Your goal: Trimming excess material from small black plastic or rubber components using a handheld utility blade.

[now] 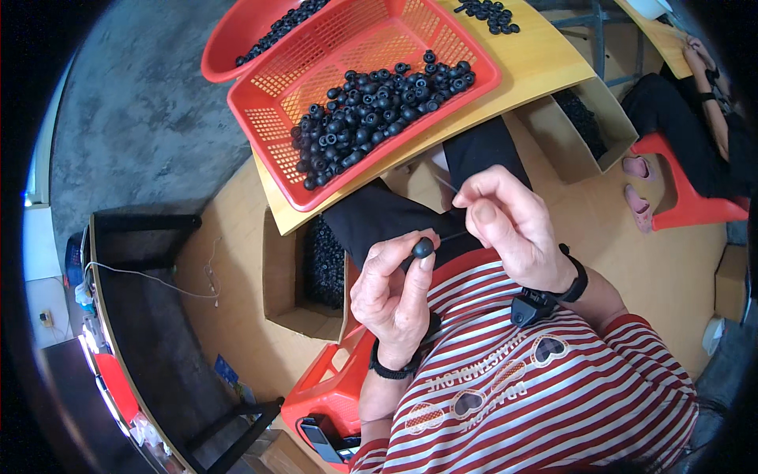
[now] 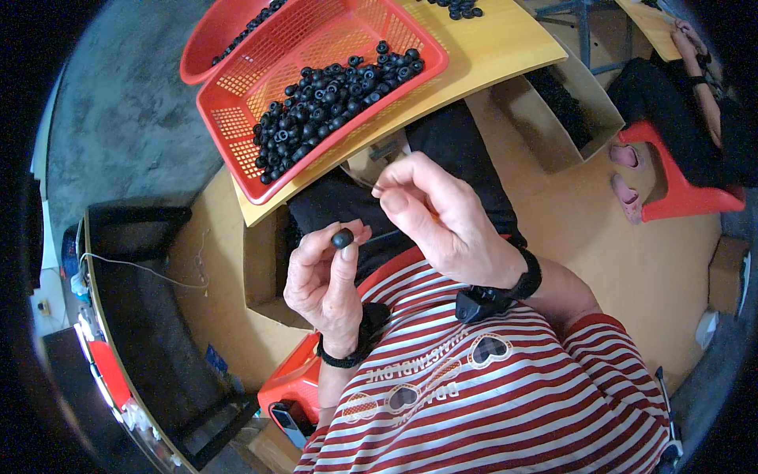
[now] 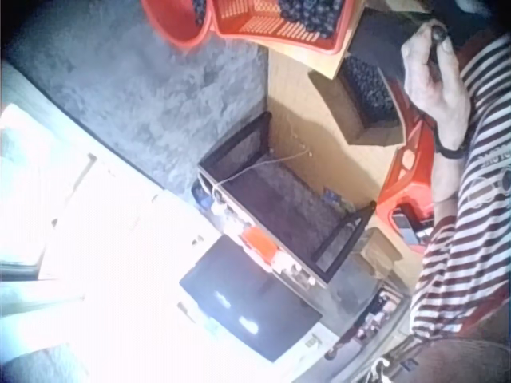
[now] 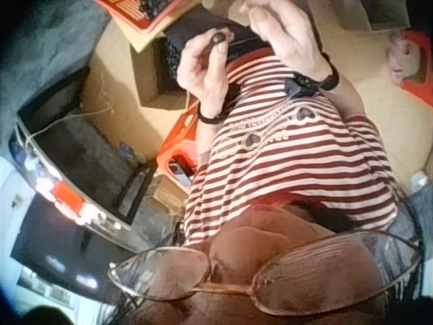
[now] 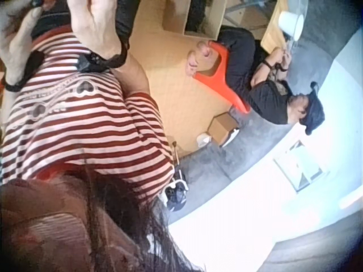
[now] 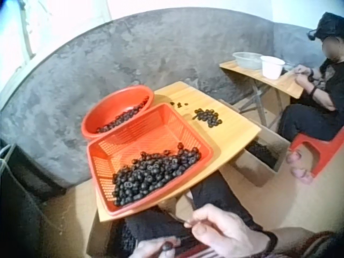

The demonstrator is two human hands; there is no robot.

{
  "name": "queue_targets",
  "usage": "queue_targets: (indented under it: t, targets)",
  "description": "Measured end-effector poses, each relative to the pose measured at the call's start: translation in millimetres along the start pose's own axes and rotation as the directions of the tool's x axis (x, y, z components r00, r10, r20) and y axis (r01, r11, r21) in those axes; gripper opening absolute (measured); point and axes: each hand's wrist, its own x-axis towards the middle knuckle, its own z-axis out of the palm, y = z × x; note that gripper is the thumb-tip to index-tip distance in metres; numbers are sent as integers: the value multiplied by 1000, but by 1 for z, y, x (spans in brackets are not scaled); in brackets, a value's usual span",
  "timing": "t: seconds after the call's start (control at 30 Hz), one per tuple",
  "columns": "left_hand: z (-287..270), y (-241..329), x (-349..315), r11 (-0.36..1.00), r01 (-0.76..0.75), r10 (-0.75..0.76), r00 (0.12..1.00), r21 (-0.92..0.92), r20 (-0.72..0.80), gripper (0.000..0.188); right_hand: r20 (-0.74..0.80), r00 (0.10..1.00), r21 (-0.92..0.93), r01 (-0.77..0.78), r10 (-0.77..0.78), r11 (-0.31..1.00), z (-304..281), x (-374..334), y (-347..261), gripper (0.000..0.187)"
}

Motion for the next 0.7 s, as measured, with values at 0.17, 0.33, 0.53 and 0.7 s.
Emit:
queue_targets:
  t: [0.17, 0.33, 0.53, 0.7]
  targets:
    - [-5, 3, 0, 1000, 22, -22, 999, -7, -24, 22, 154, 963, -324, 260, -220, 910, -5, -9, -1, 15]
    - [-9, -1, -1, 998, 31, -33, 999, -47, -33, 21, 243, 918, -335, 382, -313, 861, -5, -10, 2, 15]
    - [-13, -1, -3, 997, -14, 14, 1000, 76, -4, 22, 243, 894, -391, 444, -375, 806, -3, -9, 4, 16]
    - [-14, -2, -4, 994, -24, 24, 1000, 110, 1, 21, 220, 897, -407, 442, -384, 800, -4, -9, 6, 16]
